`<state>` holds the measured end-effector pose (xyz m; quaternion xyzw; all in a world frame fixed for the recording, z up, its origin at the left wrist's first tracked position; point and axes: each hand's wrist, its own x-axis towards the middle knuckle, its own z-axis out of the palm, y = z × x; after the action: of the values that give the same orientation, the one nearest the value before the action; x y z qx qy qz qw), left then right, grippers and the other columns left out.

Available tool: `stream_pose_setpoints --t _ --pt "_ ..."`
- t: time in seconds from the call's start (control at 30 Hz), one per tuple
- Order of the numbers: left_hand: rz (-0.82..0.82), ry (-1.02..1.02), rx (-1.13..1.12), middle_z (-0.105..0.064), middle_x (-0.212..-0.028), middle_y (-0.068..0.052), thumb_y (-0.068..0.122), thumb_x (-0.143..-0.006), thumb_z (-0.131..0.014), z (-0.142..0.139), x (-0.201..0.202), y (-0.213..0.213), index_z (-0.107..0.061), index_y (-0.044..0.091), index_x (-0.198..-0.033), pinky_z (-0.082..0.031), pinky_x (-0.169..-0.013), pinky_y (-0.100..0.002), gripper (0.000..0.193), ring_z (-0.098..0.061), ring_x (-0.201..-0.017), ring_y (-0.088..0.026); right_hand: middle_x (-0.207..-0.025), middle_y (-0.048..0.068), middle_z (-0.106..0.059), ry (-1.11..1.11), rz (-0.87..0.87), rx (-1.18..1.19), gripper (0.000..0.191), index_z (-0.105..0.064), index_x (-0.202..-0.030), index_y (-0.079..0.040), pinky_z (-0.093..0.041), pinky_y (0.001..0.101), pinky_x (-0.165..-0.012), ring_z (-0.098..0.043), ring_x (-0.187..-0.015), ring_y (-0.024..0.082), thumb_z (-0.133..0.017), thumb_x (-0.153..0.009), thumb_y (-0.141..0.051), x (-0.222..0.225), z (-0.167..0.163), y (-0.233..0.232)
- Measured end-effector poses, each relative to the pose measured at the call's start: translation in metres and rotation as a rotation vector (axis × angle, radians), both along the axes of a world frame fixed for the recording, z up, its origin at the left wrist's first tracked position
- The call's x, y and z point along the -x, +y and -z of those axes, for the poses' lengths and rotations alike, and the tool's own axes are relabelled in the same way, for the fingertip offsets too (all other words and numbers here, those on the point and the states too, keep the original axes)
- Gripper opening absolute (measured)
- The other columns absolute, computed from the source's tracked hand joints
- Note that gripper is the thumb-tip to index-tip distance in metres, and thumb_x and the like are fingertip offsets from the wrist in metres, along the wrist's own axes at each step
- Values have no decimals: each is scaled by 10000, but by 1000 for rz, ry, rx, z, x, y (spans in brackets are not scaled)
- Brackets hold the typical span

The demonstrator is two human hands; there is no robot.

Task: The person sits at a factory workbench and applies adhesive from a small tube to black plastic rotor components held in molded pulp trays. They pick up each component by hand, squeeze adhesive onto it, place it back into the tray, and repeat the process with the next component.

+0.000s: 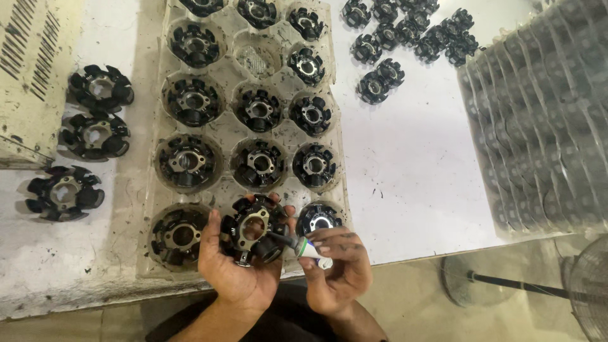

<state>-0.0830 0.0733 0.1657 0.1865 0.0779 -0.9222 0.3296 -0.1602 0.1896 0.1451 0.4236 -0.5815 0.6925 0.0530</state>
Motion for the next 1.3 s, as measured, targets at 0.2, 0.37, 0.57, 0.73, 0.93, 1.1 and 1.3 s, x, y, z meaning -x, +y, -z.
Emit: stream_pose_setpoints --t 0.2,0.37,0.57,0.73,0.93,1.1,1.3 --pt "17 -54 -7 -683 -1168 -230 488 -986 -469 0 0 -1 -653 29 -1179 -545 -943 -537 531 -654 -1088 -463 -975 116 -632 171 115 -12 286 -571 -983 -18 -637 417 -824 -683 -937 267 -821 -850 17 -2 -5 -2" --pt "20 -13 -33 -676 -1186 -237 471 -990 -470 1 2 -1 -644 22 -1179 -550 -953 -524 517 -653 -1092 -457 -964 113 -646 232 154 -52 302 -584 -975 -18 -641 409 -832 -697 -929 262 -843 -820 -4 -3 -8 0" --pt "12 -21 1 -663 -1199 -249 452 -1005 -455 3 3 1 -639 2 -1190 -555 -949 -514 520 -654 -1099 -451 -945 116 -647 206 155 -68 266 -601 -951 -11 -643 406 -817 -702 -913 267 -831 -819 10 -5 -9 0" --pt "25 -53 -20 -665 -1186 -243 468 -1002 -446 6 5 1 -643 12 -1173 -559 -937 -521 526 -660 -1090 -449 -945 118 -641 202 171 -88 274 -612 -956 -1 -638 390 -811 -707 -918 267 -837 -803 28 -6 -11 0" --pt "19 40 12 -660 -1199 -235 515 -1036 -456 6 6 -4 -644 30 -1215 -549 -904 -552 551 -649 -1087 -449 -975 137 -651 138 158 -140 284 -619 -980 14 -618 380 -828 -702 -940 273 -831 -800 68 -8 -16 7" --pt "30 54 65 -629 -1280 -205 557 -1021 -448 -1 3 -20 -613 89 -1297 -526 -953 -561 568 -613 -1159 -435 -1005 153 -676 122 175 -219 305 -615 -1013 20 -600 400 -864 -710 -968 294 -809 -793 102 -5 -17 21" --pt "-36 -4 713 -535 -1358 -281 495 -1065 -560 -4 -6 -22 -521 -11 -1325 -483 -1051 -529 570 -579 -1247 -414 -1022 121 -642 58 125 -100 404 -581 -980 -24 -653 431 -873 -720 -1023 312 -905 -740 0 -8 -19 30"
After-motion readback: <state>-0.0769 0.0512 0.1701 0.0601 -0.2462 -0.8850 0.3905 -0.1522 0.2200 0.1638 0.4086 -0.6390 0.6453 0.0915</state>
